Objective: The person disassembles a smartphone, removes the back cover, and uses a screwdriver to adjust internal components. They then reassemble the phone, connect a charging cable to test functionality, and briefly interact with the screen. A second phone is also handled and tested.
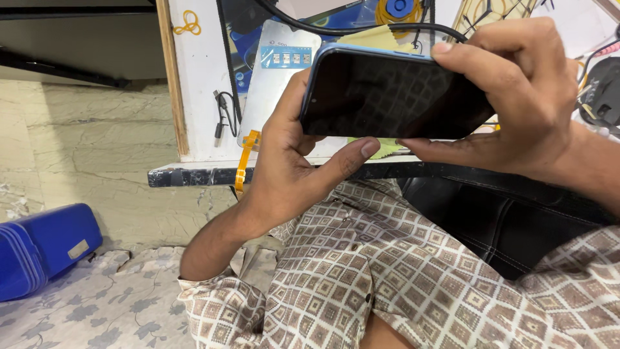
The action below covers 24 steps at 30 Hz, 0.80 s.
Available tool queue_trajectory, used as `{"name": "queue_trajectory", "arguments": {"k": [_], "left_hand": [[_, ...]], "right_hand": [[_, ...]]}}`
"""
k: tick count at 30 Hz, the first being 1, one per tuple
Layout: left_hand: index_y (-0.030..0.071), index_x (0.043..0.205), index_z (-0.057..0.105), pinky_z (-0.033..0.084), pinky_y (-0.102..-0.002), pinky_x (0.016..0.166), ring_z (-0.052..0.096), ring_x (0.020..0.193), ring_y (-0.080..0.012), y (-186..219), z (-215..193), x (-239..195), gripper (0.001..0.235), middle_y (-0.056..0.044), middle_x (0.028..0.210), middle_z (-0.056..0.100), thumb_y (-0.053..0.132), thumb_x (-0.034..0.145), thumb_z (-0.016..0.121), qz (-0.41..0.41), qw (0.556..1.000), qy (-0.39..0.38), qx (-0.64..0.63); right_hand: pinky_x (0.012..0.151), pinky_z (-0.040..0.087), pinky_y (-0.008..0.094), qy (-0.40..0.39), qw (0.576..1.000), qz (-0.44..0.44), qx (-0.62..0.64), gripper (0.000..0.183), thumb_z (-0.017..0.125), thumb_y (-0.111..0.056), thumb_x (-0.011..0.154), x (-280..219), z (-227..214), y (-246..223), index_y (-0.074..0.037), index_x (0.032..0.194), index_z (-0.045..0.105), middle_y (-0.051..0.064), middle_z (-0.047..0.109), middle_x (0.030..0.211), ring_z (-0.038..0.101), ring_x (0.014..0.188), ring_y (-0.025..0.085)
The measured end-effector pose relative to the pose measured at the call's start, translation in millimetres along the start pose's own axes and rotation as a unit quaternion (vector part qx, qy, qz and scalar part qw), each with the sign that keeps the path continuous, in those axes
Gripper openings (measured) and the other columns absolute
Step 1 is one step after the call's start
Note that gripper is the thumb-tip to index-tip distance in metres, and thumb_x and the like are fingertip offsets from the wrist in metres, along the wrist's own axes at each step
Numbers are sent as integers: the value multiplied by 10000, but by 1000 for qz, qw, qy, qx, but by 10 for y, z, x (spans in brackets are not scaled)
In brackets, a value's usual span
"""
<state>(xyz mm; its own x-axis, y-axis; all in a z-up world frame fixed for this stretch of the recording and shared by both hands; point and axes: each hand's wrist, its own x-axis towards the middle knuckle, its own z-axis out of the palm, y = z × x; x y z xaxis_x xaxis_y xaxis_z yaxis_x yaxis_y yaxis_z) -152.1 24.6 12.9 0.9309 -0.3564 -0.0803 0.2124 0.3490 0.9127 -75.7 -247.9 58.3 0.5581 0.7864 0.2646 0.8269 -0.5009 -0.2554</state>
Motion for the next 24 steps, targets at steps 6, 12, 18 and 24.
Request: {"name": "queue_trajectory", "arguments": {"k": [6,12,18,24], "left_hand": [[-6,1502,372,549,-333,1205,627,1317,-161,-137,13,-6,537,-128,1355,611,30,1103,730,25,998,29,-59],[-63,1446,465,605,-301,1043,700,1147,-169,-280,23,-14,406,-149,1215,704,57,1122,677,-7,992,88,-95],[-74,1500,431,562,-292,1125,680,1256,-184,-327,-84,22,441,-206,1323,695,89,1152,648,13,984,117,-134],[-83,1506,418,546,-292,1142,671,1278,-186,-286,-60,25,450,-224,1337,696,103,1161,639,3,986,116,-122]], "right_hand": [[752,551,368,-22,991,77,105,901,1017,-334,727,72,73,-84,70,1358,517,216,525,1177,585,1034,310],[893,518,413,-79,970,172,153,1052,1017,-302,614,99,105,-195,89,1416,461,203,525,1196,532,1119,322],[1179,448,397,-170,815,226,506,953,815,-88,800,14,211,-205,9,1575,268,130,486,1427,487,1391,226],[1048,524,313,-196,716,259,617,795,616,-45,918,-201,356,-160,2,1590,194,97,529,1370,557,1265,148]]}}
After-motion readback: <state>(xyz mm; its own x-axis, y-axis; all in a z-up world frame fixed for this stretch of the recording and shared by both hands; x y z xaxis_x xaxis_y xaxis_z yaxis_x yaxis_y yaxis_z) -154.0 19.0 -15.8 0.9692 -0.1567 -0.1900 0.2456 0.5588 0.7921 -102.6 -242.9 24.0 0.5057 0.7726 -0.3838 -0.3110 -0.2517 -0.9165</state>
